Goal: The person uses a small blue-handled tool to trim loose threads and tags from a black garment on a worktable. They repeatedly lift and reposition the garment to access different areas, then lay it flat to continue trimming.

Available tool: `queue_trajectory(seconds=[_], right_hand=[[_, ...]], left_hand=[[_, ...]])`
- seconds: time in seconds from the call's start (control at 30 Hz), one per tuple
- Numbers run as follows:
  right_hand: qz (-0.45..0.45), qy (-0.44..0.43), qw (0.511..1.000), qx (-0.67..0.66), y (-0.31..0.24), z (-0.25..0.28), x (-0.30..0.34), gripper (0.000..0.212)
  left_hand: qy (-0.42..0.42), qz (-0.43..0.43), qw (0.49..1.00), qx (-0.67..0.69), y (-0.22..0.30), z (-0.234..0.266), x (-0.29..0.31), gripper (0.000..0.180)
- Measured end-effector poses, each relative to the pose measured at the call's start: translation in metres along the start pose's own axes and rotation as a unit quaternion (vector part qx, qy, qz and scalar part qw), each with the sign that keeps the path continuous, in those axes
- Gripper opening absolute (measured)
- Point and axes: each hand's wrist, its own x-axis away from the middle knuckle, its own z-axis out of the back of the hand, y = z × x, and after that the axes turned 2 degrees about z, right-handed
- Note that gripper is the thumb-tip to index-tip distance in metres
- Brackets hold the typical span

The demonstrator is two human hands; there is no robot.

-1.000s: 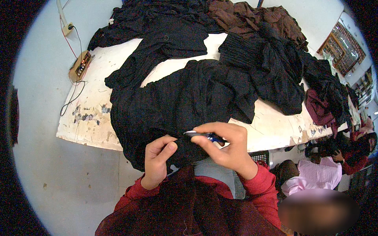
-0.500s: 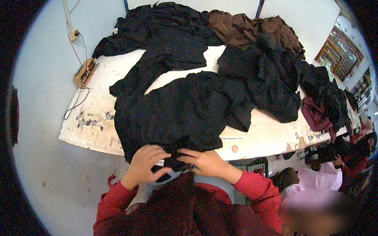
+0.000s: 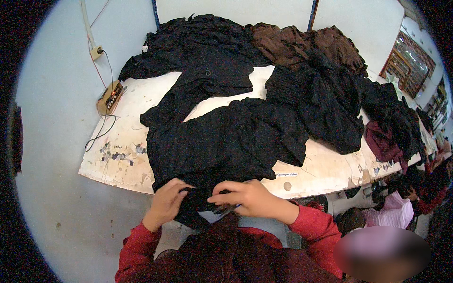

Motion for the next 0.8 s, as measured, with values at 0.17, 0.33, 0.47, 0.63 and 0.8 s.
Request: queue_trajectory(seconds=[0.17, 0.33, 0.47, 0.63, 0.8], right_hand=[[0.021, 0.043, 0.997, 0.067, -0.009, -0.003, -0.008, 0.049], [-0.035, 0.185, 0.981, -0.046, -0.002, -0.001, 0.003, 0.018], [0.012, 0.128, 0.992, -0.016, -0.008, -0.006, 0.010, 0.032], [0.048, 0.087, 0.991, 0.093, -0.003, -0.005, 0.016, 0.046], [0.020, 0.133, 0.988, 0.079, 0.004, -0.013, 0.020, 0.028]], left_hand=[[-0.022, -0.050, 0.993, 0.108, 0.014, -0.031, -0.022, 0.022], [-0.011, 0.014, 0.978, 0.207, 0.018, -0.030, -0.024, 0.015], [0.057, -0.079, 0.980, 0.173, 0.021, -0.036, -0.033, 0.011], [0.054, -0.012, 0.992, 0.110, 0.028, -0.046, -0.032, 0.012], [0.035, -0.031, 0.982, 0.182, 0.029, -0.047, -0.030, 0.008]])
